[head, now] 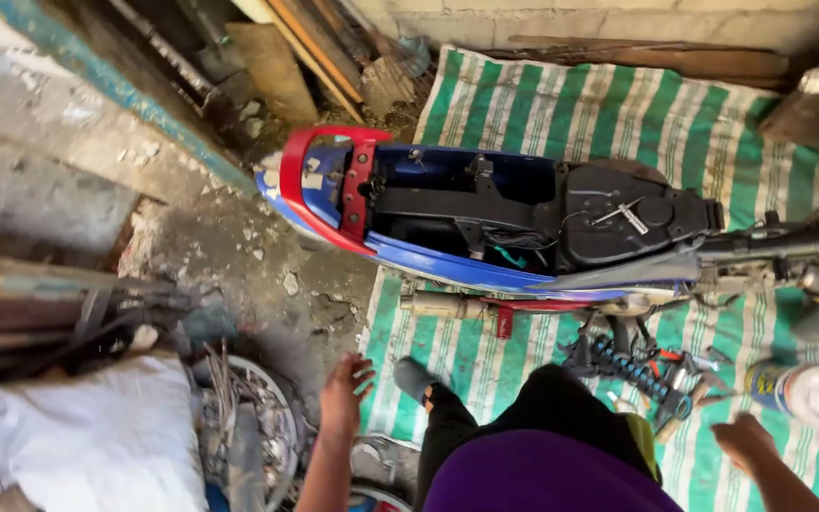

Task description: Removing the plastic side panels from a motorcycle frame by unscrewing bolts and detaching the clips.

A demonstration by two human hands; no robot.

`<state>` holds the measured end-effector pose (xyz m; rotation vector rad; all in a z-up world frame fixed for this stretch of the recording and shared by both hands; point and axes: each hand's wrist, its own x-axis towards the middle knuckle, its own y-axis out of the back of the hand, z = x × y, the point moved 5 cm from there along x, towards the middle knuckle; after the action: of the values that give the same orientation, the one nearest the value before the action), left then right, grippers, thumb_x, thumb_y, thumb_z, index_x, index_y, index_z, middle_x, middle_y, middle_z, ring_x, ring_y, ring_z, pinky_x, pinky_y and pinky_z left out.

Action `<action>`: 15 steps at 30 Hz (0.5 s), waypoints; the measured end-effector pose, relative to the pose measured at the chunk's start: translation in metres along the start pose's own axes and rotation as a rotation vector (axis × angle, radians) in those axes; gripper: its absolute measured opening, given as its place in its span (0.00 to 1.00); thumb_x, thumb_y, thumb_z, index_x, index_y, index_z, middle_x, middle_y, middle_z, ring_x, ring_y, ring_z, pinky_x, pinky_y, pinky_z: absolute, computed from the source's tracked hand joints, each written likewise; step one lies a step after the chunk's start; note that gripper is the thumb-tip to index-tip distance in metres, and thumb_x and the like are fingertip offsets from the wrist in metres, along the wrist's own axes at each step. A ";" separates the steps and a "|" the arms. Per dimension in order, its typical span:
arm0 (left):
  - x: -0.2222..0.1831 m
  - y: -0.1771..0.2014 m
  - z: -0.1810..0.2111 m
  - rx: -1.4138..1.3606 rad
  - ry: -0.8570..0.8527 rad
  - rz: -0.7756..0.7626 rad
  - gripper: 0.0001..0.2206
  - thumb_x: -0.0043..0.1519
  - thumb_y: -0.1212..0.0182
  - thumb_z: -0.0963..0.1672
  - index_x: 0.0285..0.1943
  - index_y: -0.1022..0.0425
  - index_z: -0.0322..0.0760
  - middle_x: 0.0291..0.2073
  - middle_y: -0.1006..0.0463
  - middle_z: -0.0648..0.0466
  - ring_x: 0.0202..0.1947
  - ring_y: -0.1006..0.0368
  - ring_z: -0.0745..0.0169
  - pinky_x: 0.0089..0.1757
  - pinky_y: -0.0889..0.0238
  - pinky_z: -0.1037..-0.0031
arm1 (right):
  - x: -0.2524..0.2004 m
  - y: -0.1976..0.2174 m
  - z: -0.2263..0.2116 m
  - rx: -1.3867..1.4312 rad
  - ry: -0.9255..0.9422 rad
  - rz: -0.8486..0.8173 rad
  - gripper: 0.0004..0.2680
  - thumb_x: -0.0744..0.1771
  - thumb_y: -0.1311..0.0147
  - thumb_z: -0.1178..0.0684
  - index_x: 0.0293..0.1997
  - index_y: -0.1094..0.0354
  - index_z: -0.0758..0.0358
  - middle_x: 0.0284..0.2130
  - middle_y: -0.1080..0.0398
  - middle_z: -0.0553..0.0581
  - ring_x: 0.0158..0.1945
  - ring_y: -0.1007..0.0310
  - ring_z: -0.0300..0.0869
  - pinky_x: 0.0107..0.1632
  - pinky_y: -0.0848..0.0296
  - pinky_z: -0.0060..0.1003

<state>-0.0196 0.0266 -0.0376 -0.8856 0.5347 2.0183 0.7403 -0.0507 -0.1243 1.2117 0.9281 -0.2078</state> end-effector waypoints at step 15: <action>0.040 -0.169 -0.003 0.691 -0.061 -0.609 0.23 0.69 0.42 0.54 0.63 0.18 0.37 0.51 0.11 0.51 0.48 0.15 0.54 0.52 0.23 0.58 | -0.111 -0.100 -0.178 0.750 0.092 -0.219 0.15 0.68 0.40 0.53 0.63 0.26 0.63 0.45 0.22 0.61 0.38 0.25 0.48 0.35 0.28 0.46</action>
<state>0.1071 0.1387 -0.0773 -0.4714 0.7541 1.1775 0.5220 0.0289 -0.1249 1.8125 1.1048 -0.7274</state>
